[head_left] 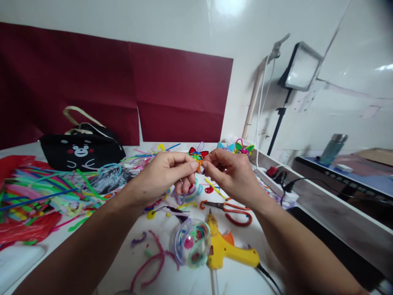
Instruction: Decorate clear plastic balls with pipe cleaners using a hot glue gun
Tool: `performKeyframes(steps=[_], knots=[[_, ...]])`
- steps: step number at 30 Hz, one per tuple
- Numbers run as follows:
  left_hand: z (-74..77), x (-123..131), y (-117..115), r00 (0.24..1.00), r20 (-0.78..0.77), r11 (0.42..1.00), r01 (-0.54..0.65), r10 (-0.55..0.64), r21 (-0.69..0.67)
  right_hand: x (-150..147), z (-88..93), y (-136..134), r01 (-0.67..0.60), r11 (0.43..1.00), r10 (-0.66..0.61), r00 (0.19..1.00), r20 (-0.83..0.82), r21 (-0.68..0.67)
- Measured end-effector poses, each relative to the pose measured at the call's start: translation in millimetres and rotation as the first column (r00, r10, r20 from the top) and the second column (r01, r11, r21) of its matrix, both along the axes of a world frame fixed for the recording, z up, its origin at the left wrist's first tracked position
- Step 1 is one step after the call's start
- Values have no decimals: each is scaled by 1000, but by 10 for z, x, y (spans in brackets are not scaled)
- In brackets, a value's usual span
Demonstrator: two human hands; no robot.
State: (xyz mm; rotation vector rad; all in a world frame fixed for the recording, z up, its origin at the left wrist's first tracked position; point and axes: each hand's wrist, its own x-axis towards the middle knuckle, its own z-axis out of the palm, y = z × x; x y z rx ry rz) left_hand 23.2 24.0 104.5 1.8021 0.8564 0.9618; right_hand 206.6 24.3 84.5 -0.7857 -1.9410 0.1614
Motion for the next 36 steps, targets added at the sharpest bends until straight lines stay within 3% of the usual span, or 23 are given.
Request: performKeyframes(steps=[3,10,12,14,16,19,22,25,29,36], knots=[[-16,-1,11,994,101,995,43,-33,-95,7,5,1,-32,998,29,998,-49,-62],[-4,-6,-15,989,143,991,55,-38,-121,-21,5,-11,-30,999,32,997,-75,32],[1,-10,-11,990,141,991,35,-17,-129,-19,9,-9,-48,999,45,993,-107,-23],[7,-19,-2,988,157,989,27,-4,-146,-8,22,-4,-154,975,123,976,-181,-164],[15,-31,4,982,190,983,37,-3,-177,9,41,6,-341,881,243,921,-304,-329],[27,-41,-2,969,247,967,76,-15,-243,38,64,26,-570,676,347,805,-480,-467],[27,-40,-23,953,299,950,136,-48,-282,58,72,42,-695,513,369,709,-601,-504],[18,-30,-46,935,346,936,188,-78,-297,63,70,45,-780,390,396,622,-675,-490],[4,0,-73,915,388,921,242,-111,-307,59,57,39,-836,307,434,549,-714,-456],[-24,35,-80,881,447,916,297,-155,-269,36,28,31,-864,273,445,504,-741,-424]])
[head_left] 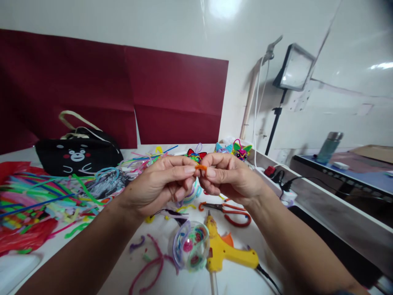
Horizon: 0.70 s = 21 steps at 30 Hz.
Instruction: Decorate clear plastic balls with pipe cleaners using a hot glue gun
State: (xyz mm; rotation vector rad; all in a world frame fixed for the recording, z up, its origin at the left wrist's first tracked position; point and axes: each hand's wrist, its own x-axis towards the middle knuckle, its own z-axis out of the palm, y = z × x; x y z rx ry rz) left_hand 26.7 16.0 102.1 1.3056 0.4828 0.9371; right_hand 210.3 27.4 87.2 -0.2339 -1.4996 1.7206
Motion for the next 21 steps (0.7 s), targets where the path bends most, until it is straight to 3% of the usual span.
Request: performKeyframes(steps=[3,9,15,17,21], knots=[[5,5,2,999,-18,999,-48,49,23,20,16,0,36,999,-37,999,37,26],[4,44,-12,989,-85,992,-112,117,57,121,49,28,171,962,-196,976,100,212],[-61,59,26,978,-145,989,-144,148,38,181,93,12,231,879,-347,910,228,418],[-97,33,39,978,-169,992,-122,121,4,183,105,6,179,880,-326,901,285,441],[-167,-40,8,985,-168,998,-49,40,-47,162,89,27,29,930,-158,932,325,368]])
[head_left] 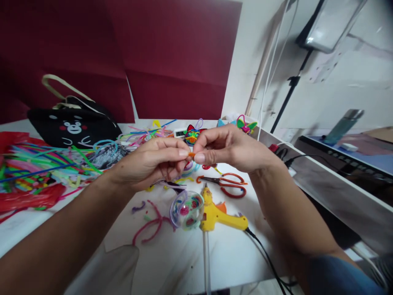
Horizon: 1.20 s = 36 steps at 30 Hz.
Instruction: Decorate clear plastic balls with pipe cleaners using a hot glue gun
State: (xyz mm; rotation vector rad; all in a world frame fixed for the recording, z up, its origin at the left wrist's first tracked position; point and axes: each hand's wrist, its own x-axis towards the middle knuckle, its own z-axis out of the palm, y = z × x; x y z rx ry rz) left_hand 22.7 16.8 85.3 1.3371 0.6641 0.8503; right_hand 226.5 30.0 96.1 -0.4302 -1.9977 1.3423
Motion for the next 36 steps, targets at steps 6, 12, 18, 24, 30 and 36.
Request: performKeyframes(steps=[6,12,18,24,30,36], knots=[[-35,-11,-102,1000,2,1000,4,-4,13,-40,-37,45,-122,989,113,989,-97,-88],[-12,72,-96,1000,20,997,11,-13,76,-58,-20,60,-98,990,87,990,-110,-101],[-194,-44,-41,983,114,985,-154,144,82,-53,-27,102,-102,993,98,993,-66,-61],[-652,-318,-153,871,-393,917,-140,294,374,-48,-23,80,-83,993,75,992,-99,-79],[-1002,-429,-251,670,-683,828,181,291,531,-68,-72,105,-54,995,53,998,-14,-85],[-1270,-415,-234,702,-654,764,248,282,596,-94,-125,141,6,995,-4,1000,17,-103]])
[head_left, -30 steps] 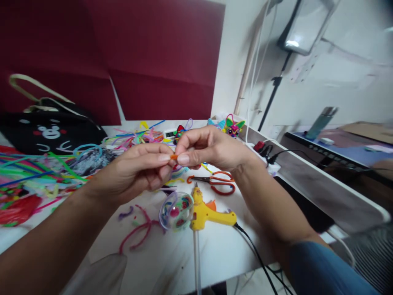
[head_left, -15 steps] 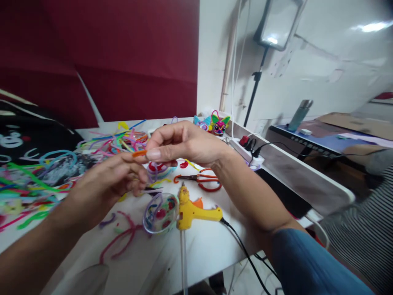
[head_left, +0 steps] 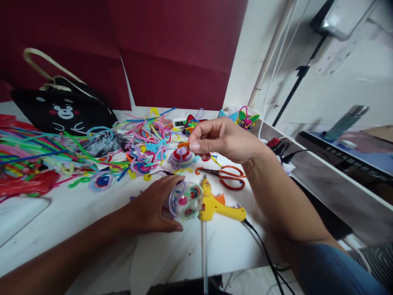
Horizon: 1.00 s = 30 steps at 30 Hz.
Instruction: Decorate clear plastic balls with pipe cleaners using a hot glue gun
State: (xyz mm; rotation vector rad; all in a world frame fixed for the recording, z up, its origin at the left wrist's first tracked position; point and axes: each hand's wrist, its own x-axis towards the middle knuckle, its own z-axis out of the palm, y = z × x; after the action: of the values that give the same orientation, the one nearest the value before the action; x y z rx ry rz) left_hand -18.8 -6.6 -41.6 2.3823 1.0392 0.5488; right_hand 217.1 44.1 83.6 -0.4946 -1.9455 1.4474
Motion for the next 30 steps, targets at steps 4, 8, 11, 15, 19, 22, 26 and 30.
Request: performKeyframes(steps=[4,8,11,15,19,22,26,30], knots=[[-117,12,-16,999,42,1000,-29,29,5,-11,-13,12,4,1000,-4,1000,-3,-6],[-209,21,-13,998,61,997,-10,5,76,-20,-16,13,2,1000,-2,1000,4,-6],[-217,46,-12,996,88,994,-13,3,105,-23,-12,4,10,1000,-10,1000,16,0],[-103,90,-37,993,107,998,-58,57,7,-22,-6,-2,23,1000,-23,999,37,8],[88,56,-41,961,228,974,-110,155,-199,-17,-4,5,13,1000,-13,999,35,8],[198,-30,-22,853,462,902,-24,244,-431,-10,0,-2,-26,999,25,999,29,32],[184,-147,5,668,686,747,291,289,-598,-13,-4,-35,-128,991,127,991,35,42],[108,-183,1,638,726,599,485,256,-637,-50,-51,-44,-203,978,199,975,100,37]])
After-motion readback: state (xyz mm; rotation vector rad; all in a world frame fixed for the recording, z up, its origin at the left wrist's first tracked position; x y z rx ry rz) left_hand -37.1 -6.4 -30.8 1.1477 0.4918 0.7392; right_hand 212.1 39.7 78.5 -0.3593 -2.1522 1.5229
